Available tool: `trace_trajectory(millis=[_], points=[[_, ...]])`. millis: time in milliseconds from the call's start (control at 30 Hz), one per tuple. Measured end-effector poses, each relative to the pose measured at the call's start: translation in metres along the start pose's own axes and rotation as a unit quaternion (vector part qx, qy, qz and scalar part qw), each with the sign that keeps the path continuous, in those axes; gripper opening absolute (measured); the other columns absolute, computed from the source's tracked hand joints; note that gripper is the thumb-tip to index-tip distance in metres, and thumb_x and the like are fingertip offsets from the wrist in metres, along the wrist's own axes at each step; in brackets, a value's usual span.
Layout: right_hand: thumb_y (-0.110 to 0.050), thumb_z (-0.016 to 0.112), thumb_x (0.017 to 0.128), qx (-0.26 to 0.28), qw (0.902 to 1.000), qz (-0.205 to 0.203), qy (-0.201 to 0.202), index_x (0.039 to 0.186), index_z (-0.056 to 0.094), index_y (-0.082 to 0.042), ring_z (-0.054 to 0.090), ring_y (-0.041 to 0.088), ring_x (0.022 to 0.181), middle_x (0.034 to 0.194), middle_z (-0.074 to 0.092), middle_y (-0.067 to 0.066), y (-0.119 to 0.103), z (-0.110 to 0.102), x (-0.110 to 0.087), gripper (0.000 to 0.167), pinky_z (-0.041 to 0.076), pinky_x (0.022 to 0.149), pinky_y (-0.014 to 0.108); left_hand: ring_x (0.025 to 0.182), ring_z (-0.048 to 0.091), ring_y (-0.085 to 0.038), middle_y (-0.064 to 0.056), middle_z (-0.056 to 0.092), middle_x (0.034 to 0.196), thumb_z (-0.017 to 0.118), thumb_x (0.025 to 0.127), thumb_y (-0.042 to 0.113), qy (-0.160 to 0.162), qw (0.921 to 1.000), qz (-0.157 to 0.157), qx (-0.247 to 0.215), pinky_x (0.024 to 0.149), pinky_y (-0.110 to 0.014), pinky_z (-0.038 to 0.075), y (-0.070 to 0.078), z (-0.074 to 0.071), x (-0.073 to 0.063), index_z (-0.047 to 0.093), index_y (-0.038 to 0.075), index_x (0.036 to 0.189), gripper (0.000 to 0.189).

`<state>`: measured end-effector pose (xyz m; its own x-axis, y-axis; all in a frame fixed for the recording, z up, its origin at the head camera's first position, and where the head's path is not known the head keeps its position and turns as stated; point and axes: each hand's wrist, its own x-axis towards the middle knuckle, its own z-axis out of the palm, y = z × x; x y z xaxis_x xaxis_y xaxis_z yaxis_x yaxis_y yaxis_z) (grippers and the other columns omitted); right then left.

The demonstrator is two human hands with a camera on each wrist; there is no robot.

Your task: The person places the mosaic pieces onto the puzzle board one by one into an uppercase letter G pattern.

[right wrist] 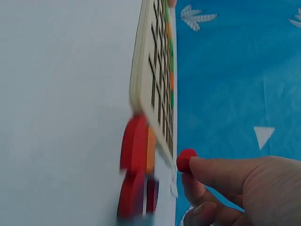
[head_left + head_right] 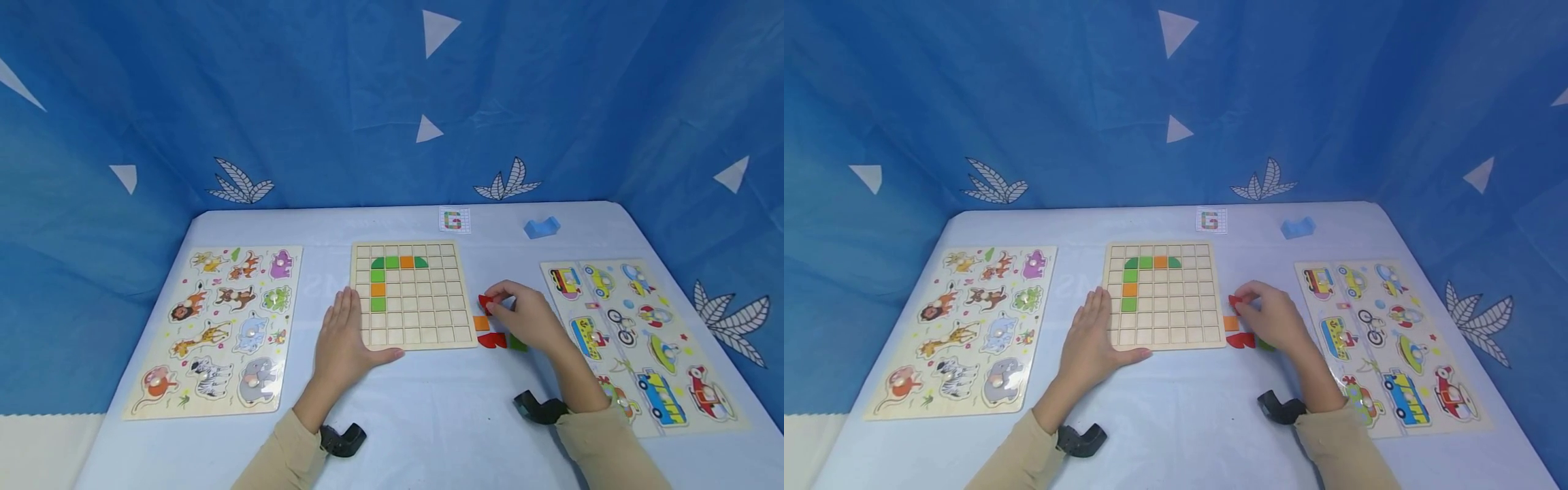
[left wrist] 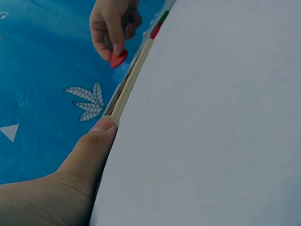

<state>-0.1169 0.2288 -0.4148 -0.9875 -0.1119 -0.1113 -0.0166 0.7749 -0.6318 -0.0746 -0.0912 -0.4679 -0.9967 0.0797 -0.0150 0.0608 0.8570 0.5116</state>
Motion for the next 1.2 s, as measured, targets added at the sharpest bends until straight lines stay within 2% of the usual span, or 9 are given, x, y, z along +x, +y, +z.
trace_trajectory(millis=[167, 500, 767, 967, 1200], points=[[-0.019, 0.071, 0.092, 0.044, 0.9984, -0.016, -0.031, 0.108, 0.068, -0.016, 0.055, 0.022, 0.070, 0.099, 0.066, 0.005, -0.026, 0.019, 0.010, 0.016, 0.050, 0.058, 0.028, 0.156, 0.001, -0.027, -0.013, 0.006, 0.168, 0.075, 0.060, 0.081, -0.001, 1.0000, 0.000, 0.000, 0.126, -0.049, 0.011, 0.000, -0.001, 0.000, 0.012, 0.002, 0.158, 0.141], [-0.019, 0.071, 0.091, 0.091, 0.9901, -0.058, -0.090, 0.101, 0.069, -0.021, 0.051, 0.020, 0.059, 0.089, 0.065, -0.002, -0.075, 0.067, 0.022, 0.010, 0.044, 0.051, 0.026, 0.156, 0.003, -0.027, -0.013, 0.009, 0.168, 0.074, 0.061, 0.080, -0.005, 1.0000, 0.002, 0.008, 0.126, -0.049, 0.013, 0.001, -0.001, 0.000, 0.014, 0.002, 0.158, 0.138], [-0.016, 0.069, 0.092, 0.083, 0.9831, -0.116, -0.115, 0.100, 0.070, -0.019, 0.056, 0.013, 0.068, 0.087, 0.066, -0.007, -0.099, 0.094, 0.025, 0.008, 0.046, 0.061, 0.025, 0.157, 0.004, -0.026, -0.013, 0.009, 0.168, 0.072, 0.063, 0.081, -0.001, 0.9999, 0.007, 0.009, 0.126, -0.049, 0.013, 0.000, -0.001, 0.000, 0.014, 0.002, 0.158, 0.136], [-0.019, 0.069, 0.093, 0.045, 0.9847, -0.129, -0.108, 0.100, 0.070, -0.019, 0.056, 0.010, 0.070, 0.084, 0.066, -0.009, -0.107, 0.105, 0.027, 0.007, 0.047, 0.065, 0.025, 0.156, 0.004, -0.026, -0.013, 0.009, 0.168, 0.069, 0.063, 0.084, 0.000, 0.9999, 0.010, 0.009, 0.126, -0.049, 0.013, -0.002, 0.000, 0.000, 0.014, 0.001, 0.158, 0.138], [-0.020, 0.071, 0.092, -0.006, 0.9847, -0.146, -0.095, 0.098, 0.071, -0.019, 0.056, 0.008, 0.078, 0.087, 0.063, -0.009, -0.111, 0.108, 0.026, 0.006, 0.048, 0.072, 0.025, 0.156, 0.008, -0.029, -0.016, 0.012, 0.167, 0.070, 0.061, 0.084, 0.013, 0.9997, 0.018, 0.009, 0.125, -0.051, 0.016, -0.002, -0.001, -0.001, 0.017, -0.001, 0.157, 0.139]])
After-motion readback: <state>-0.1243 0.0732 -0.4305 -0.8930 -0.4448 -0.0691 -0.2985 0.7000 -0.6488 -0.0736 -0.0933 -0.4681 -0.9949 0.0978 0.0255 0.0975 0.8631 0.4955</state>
